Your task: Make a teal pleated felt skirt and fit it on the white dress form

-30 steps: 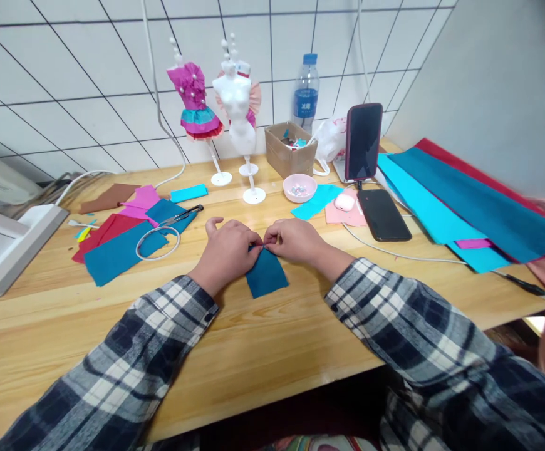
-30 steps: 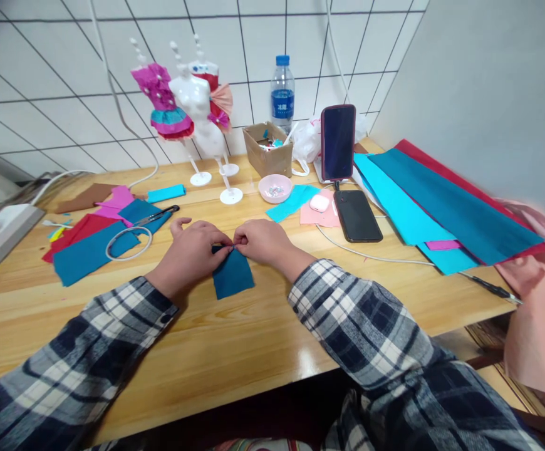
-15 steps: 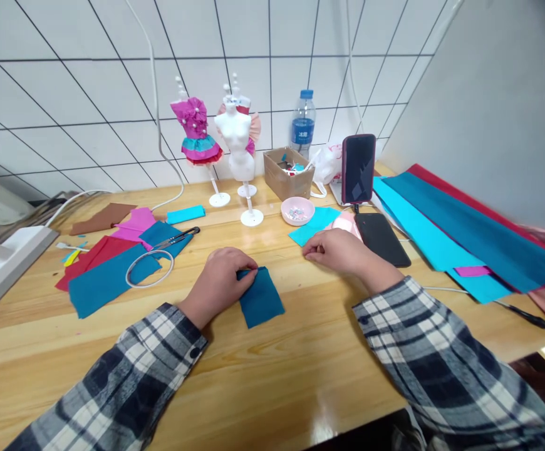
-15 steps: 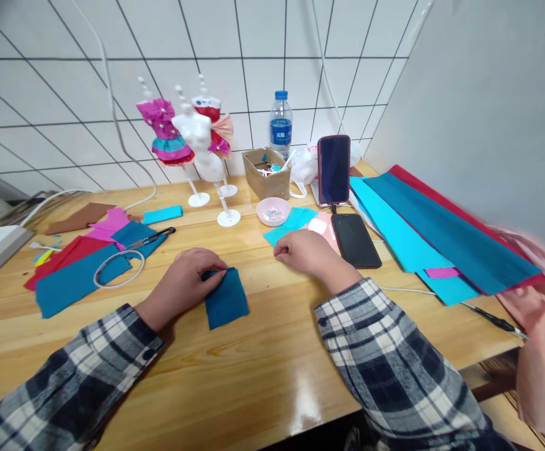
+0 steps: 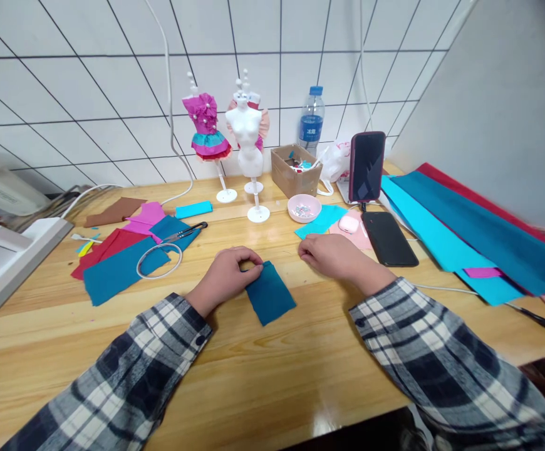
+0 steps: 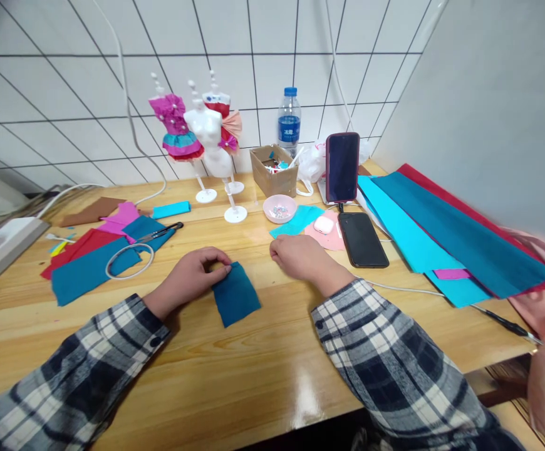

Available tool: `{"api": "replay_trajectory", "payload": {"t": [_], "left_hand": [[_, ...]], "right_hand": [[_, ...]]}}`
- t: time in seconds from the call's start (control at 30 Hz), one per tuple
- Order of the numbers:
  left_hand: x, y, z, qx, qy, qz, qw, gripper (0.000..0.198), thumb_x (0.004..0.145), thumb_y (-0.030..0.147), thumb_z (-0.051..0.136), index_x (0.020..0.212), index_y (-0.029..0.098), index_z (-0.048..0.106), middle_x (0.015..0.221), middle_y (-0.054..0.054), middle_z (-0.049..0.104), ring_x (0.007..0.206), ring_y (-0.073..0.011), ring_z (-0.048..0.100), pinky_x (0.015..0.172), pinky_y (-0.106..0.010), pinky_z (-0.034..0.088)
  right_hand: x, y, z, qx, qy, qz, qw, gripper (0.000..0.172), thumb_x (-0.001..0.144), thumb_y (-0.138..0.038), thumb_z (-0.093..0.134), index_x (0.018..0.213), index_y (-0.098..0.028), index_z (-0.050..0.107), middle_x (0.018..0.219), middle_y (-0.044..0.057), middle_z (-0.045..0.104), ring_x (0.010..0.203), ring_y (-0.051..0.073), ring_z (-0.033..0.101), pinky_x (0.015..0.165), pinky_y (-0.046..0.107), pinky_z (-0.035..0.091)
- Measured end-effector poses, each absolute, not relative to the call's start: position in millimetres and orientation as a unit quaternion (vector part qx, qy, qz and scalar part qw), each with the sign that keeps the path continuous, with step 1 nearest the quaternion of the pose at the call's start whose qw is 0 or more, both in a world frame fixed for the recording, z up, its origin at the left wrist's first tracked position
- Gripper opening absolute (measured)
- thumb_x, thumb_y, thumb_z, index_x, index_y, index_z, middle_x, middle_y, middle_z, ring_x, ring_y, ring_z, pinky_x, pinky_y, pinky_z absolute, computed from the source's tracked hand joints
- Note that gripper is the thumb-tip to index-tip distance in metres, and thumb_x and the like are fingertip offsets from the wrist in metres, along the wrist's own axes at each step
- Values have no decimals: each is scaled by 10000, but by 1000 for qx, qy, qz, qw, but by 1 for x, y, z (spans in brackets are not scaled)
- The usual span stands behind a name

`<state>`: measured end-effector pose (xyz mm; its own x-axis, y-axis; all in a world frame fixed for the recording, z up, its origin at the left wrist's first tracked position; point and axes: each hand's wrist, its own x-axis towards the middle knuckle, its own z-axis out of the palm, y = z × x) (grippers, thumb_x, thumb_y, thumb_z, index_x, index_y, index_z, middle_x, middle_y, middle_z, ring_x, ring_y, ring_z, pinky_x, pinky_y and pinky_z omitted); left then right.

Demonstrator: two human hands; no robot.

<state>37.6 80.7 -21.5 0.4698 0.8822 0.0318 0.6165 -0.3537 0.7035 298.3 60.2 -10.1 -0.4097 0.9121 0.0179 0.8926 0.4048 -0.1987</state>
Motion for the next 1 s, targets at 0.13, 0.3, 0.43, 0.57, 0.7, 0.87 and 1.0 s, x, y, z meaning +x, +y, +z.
{"api": "replay_trajectory", "payload": {"t": [0.13,0.3,0.43,0.57,0.7,0.87,1.0], "left_hand": [[40,75,-15,712,486,181,473,285,756,435,662,840,165,695,705,-11,694,651,-157,610,599,-255,445],[46,71,-14,686,463,168,535,292,731,437,689,835,166,723,729,-12,711,647,-141,605,598,-243,422],[45,73,-17,675,460,168,552,304,720,440,709,858,172,751,783,-29,750,661,-150,621,598,-252,428],[44,75,-17,644,472,191,571,294,683,433,745,827,176,753,799,-30,763,688,-160,645,623,-263,458],[43,76,-14,625,473,188,592,309,661,435,774,826,174,756,809,-34,768,714,-168,658,673,-284,484],[40,75,-14,614,471,191,604,322,661,440,796,849,180,774,860,-44,781,760,-181,672,734,-305,501],[39,74,-17,595,465,212,621,353,640,457,819,849,174,787,897,-63,788,797,-200,683,779,-331,516]], "right_hand": [[277,53,-10,-498,-817,173,233,110,911,-200,611,900,-207,721,889,27,712,821,148,627,671,242,397],[254,42,-14,-435,-806,217,339,56,864,-225,705,874,-231,759,843,14,715,787,133,630,681,234,425],[255,42,-19,-449,-811,186,324,66,867,-243,708,888,-241,770,862,13,737,795,136,649,669,237,422],[258,42,-19,-445,-826,167,303,100,887,-279,690,914,-270,786,909,6,764,828,137,679,676,237,436],[259,41,-18,-453,-839,126,273,161,930,-321,633,954,-300,790,946,-5,774,862,139,691,677,242,436],[260,40,-19,-450,-846,104,267,188,946,-334,608,998,-317,787,968,-14,777,871,138,696,660,247,428],[262,38,-16,-446,-855,97,247,217,959,-343,576,1027,-330,782,997,-3,770,873,144,688,653,252,416]]}}
